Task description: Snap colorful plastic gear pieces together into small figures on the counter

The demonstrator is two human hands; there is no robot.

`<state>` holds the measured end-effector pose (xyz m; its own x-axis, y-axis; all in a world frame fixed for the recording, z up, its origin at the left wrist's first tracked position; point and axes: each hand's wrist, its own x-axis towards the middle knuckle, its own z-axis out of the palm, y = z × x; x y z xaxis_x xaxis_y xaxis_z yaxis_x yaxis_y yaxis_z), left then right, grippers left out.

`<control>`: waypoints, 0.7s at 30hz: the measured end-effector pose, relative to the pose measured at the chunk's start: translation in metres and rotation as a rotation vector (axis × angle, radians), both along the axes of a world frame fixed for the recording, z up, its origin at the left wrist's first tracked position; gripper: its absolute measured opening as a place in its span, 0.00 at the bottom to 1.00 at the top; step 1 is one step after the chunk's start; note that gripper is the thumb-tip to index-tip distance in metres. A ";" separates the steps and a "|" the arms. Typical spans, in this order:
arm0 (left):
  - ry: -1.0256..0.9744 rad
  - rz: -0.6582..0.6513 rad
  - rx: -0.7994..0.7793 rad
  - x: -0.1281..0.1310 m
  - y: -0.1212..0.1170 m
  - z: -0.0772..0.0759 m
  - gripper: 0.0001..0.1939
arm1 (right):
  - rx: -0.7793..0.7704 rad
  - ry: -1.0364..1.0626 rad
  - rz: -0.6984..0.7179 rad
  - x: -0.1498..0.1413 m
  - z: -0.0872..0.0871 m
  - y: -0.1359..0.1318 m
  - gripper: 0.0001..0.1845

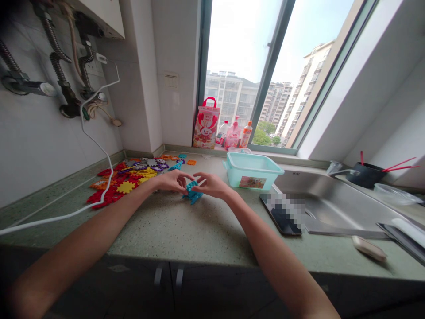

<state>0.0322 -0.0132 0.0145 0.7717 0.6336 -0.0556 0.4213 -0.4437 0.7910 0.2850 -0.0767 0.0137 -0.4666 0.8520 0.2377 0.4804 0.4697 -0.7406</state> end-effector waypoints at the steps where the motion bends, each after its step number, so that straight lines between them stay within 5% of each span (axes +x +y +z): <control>1: -0.010 0.003 0.004 0.001 0.000 -0.002 0.44 | 0.001 -0.003 -0.004 -0.001 0.000 0.000 0.30; 12: 0.000 -0.016 -0.038 0.000 0.001 -0.003 0.48 | 0.047 -0.062 -0.023 -0.004 -0.007 0.003 0.25; 21: -0.054 -0.010 -0.033 0.002 0.000 -0.004 0.41 | -0.031 0.025 -0.013 -0.009 -0.009 0.001 0.26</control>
